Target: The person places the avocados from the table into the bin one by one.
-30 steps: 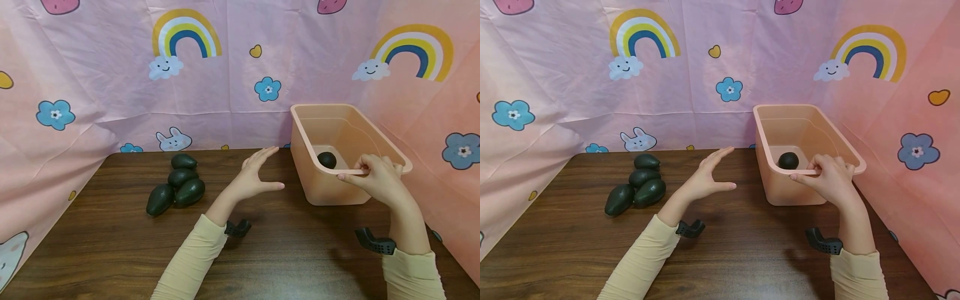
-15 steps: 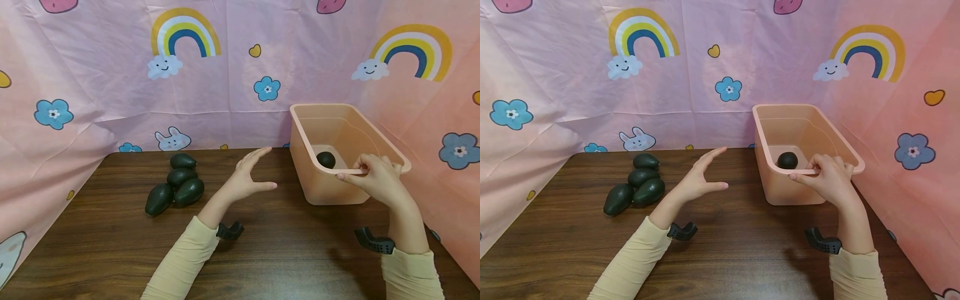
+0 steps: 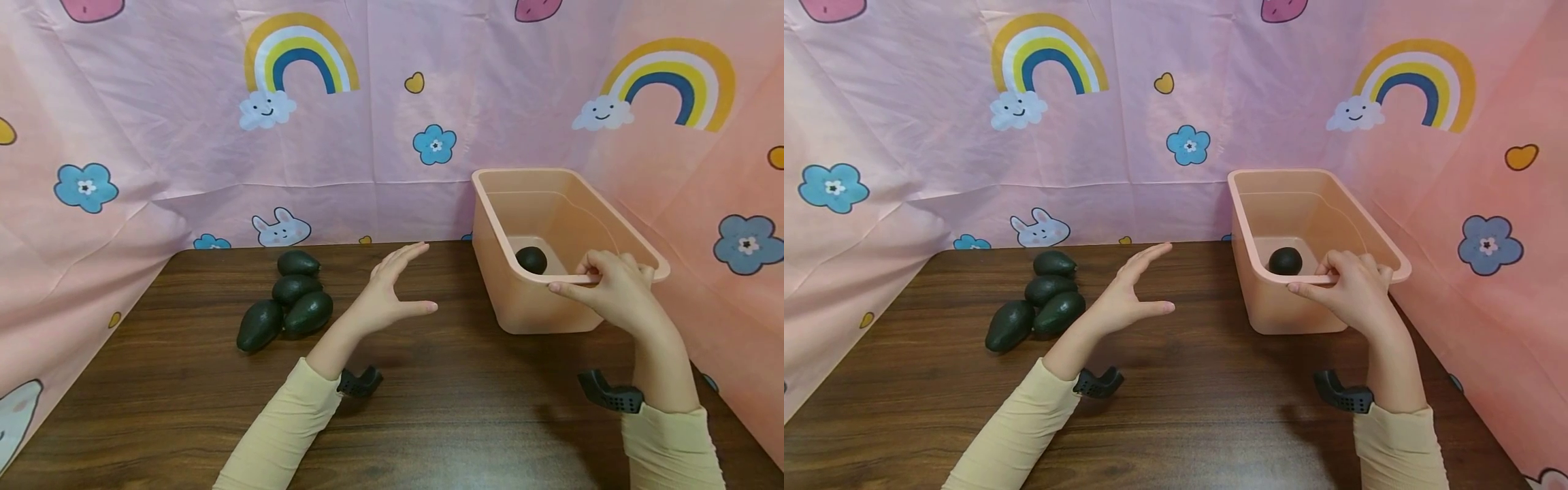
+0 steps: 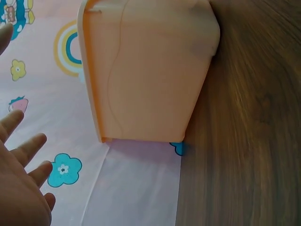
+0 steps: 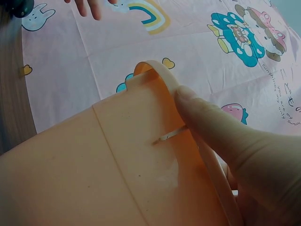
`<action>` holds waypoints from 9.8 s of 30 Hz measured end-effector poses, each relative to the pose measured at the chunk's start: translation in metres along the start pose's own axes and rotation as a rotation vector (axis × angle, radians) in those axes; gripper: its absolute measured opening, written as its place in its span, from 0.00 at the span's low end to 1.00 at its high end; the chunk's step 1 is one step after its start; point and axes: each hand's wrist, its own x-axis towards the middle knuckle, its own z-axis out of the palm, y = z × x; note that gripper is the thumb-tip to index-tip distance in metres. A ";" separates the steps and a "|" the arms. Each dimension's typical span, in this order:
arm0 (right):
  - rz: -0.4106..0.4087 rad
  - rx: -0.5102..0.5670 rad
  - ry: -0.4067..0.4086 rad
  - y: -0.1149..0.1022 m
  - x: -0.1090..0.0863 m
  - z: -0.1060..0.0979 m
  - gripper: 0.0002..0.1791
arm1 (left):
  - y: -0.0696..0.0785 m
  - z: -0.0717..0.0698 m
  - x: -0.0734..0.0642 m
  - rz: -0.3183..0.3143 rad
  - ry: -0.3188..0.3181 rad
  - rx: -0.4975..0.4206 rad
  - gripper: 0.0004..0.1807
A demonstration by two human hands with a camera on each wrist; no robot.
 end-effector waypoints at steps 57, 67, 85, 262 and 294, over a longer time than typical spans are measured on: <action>0.005 0.005 -0.002 0.002 -0.001 0.001 0.22 | -0.009 -0.050 -0.054 0.047 0.051 0.142 0.48; -0.006 0.002 0.003 0.001 0.000 0.001 0.22 | -0.009 -0.064 -0.067 -0.002 0.044 0.143 0.49; -0.005 -0.003 0.003 0.000 0.000 0.001 0.22 | -0.026 -0.092 -0.091 -0.085 0.049 0.183 0.54; -0.025 -0.010 0.012 0.000 0.000 -0.001 0.21 | -0.122 -0.160 -0.173 -0.521 -0.027 0.273 0.55; -0.023 -0.007 0.008 -0.001 -0.001 -0.001 0.21 | -0.112 -0.159 -0.166 -0.352 0.207 0.432 0.49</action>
